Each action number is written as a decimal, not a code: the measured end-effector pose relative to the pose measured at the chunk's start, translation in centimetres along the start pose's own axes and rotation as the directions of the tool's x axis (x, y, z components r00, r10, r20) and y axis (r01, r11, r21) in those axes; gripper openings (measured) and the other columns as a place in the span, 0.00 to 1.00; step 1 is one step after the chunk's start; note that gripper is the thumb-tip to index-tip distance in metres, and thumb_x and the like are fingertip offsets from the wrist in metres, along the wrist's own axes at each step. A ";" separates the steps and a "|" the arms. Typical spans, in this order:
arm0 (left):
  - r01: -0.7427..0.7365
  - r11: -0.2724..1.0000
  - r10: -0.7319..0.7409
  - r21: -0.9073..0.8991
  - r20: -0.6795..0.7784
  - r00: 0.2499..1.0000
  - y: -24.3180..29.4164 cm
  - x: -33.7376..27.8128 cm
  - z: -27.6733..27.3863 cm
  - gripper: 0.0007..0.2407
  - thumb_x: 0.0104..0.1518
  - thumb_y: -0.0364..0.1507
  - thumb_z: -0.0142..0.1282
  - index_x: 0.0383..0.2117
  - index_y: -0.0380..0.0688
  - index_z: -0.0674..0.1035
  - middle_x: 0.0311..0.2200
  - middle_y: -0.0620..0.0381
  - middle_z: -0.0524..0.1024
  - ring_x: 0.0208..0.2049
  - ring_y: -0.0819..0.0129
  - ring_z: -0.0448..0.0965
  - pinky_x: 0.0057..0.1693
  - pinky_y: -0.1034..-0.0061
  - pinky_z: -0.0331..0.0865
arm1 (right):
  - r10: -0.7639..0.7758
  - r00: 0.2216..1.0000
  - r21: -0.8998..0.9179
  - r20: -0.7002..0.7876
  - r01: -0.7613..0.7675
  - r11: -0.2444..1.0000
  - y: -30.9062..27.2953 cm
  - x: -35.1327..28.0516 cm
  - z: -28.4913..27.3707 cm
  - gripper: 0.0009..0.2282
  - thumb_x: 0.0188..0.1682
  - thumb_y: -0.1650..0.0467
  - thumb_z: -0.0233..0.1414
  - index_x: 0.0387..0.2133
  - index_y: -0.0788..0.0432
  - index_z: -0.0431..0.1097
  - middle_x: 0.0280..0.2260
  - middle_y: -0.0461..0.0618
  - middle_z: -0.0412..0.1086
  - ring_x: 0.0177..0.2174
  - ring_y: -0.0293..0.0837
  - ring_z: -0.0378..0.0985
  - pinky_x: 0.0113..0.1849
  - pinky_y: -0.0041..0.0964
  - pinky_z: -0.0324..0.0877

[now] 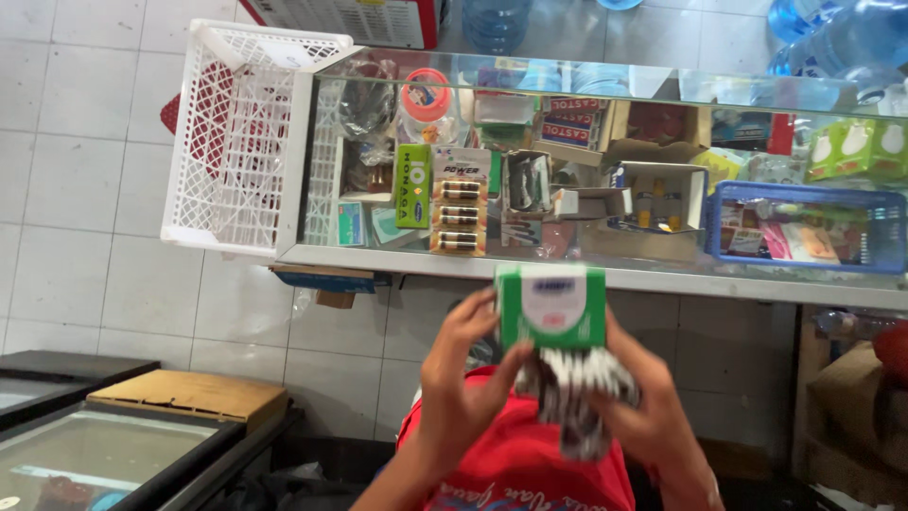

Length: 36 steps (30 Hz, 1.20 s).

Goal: The person wipes a cluttered tabletop and a glass display counter using a checkered cloth. They move items such as boxes, plastic containers, and packaged goods aside to reach the surfaces, then wipe around and under them. The person also wipes the glass surface of the display counter and handles small boxes and packages during the cleaning process.

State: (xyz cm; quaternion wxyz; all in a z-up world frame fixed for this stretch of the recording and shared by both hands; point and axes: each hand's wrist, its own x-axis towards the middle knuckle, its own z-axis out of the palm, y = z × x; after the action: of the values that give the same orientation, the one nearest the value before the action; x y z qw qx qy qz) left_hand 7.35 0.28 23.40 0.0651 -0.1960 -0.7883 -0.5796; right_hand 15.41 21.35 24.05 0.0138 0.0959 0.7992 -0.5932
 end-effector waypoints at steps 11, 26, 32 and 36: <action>-0.268 0.933 0.289 0.241 -0.057 0.955 -2.5 3.1 4.7 0.15 0.61 0.24 0.61 0.51 0.30 0.75 0.48 0.43 0.77 0.47 0.49 0.78 0.54 0.62 0.72 | 0.136 0.991 0.266 -0.010 -0.128 0.956 1.2 6.3 -3.5 0.38 0.46 0.78 0.55 0.71 0.56 0.44 0.47 0.51 0.73 0.45 0.37 0.72 0.48 0.31 0.66; -0.180 0.886 0.088 0.427 0.228 0.970 -23.5 0.1 6.5 0.10 0.57 0.30 0.57 0.41 0.42 0.78 0.37 0.43 0.79 0.40 0.45 0.80 0.46 0.58 0.73 | -0.004 0.980 -0.243 0.200 0.053 0.969 13.0 10.5 5.9 0.30 0.44 0.73 0.60 0.61 0.62 0.58 0.49 0.64 0.72 0.48 0.54 0.75 0.49 0.45 0.69; 0.256 0.873 -0.174 -0.416 0.225 0.959 -26.2 5.3 7.4 0.16 0.61 0.37 0.58 0.48 0.37 0.77 0.39 0.48 0.81 0.38 0.58 0.84 0.42 0.69 0.80 | -0.037 0.988 -0.063 0.153 0.047 0.997 19.7 18.1 10.1 0.48 0.47 0.71 0.60 0.75 0.56 0.30 0.63 0.61 0.59 0.54 0.51 0.73 0.56 0.40 0.68; 0.568 0.110 -0.318 -0.816 0.512 0.798 -24.4 8.4 6.8 0.19 0.62 0.40 0.51 0.50 0.38 0.74 0.35 0.52 0.82 0.29 0.65 0.85 0.35 0.71 0.81 | -0.155 0.980 -0.020 0.122 0.159 0.987 23.8 20.7 11.4 0.52 0.47 0.70 0.61 0.72 0.59 0.21 0.69 0.57 0.56 0.51 0.47 0.74 0.54 0.38 0.69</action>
State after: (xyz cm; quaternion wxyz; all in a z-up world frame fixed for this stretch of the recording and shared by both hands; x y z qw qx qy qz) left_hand -8.89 2.51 2.38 -0.3254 -0.0077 -0.3020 -0.8960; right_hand -1.86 19.96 -4.67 0.0166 -0.0035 0.8107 -0.5852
